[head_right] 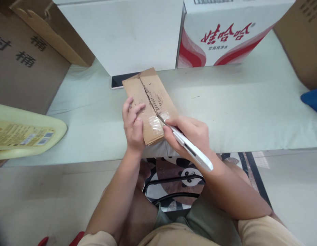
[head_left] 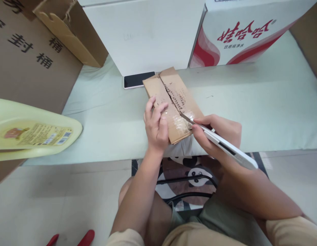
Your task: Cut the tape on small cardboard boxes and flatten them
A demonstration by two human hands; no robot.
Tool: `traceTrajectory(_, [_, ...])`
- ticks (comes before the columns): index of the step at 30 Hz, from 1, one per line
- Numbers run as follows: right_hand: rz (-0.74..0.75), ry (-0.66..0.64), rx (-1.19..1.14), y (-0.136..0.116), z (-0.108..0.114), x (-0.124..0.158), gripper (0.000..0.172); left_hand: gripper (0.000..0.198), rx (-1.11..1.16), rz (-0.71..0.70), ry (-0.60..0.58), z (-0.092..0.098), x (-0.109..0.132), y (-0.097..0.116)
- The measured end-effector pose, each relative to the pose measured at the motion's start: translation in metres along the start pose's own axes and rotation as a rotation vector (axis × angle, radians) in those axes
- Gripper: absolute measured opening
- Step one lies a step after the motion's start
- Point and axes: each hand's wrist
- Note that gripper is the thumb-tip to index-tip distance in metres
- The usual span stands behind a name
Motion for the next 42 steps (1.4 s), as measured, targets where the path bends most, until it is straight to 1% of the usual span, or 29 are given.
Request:
traceTrajectory(4, [-0.021,-0.053,0.043,0.0,-0.001,-0.001,0.009,0.049,-0.017,0.011,-0.001,0.0,0.0,0.0])
traceTrajectory(7, [-0.029,-0.039,0.032,-0.001,0.001,-0.001,0.009,0.052,-0.034,0.018,-0.014,0.0,0.0,0.001])
traceTrajectory(10, [-0.006,-0.017,0.016,-0.001,0.003,-0.002,0.008,0.051,-0.014,0.014,-0.003,0.0,-0.001,0.001])
traceTrajectory(16, [0.016,-0.089,-0.003,0.0,0.003,-0.007,0.005,0.046,0.029,-0.026,0.012,-0.001,0.0,-0.004])
traceTrajectory(21, [-0.017,-0.032,-0.108,0.002,0.004,-0.006,0.01,0.045,0.02,-0.027,-0.003,-0.001,0.002,-0.005])
traceTrajectory(24, [-0.046,-0.017,-0.129,0.001,0.005,-0.006,0.012,0.044,0.029,-0.03,-0.006,-0.001,0.002,-0.005])
traceTrajectory(29, [-0.068,-0.051,-0.113,-0.002,0.005,-0.009,0.011,0.045,0.034,-0.025,-0.001,-0.002,0.002,-0.005])
traceTrajectory(33, [-0.075,-0.081,-0.121,-0.001,0.002,-0.009,0.01,0.048,-0.002,-0.008,-0.018,0.0,0.001,-0.004])
traceTrajectory(39, [-0.073,-0.028,-0.233,0.008,-0.003,-0.007,0.009,0.049,-0.005,-0.04,-0.013,0.0,0.0,-0.002])
traceTrajectory(42, [-0.063,-0.036,-0.284,0.014,-0.002,-0.008,0.011,0.049,-0.009,-0.044,-0.02,0.001,0.0,-0.002])
Point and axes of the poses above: each hand's wrist, its own x-axis away from the middle knuckle, its own z-axis out of the back of the hand, y = z × x, and after that the axes turned 7 degrees about x, right-handed
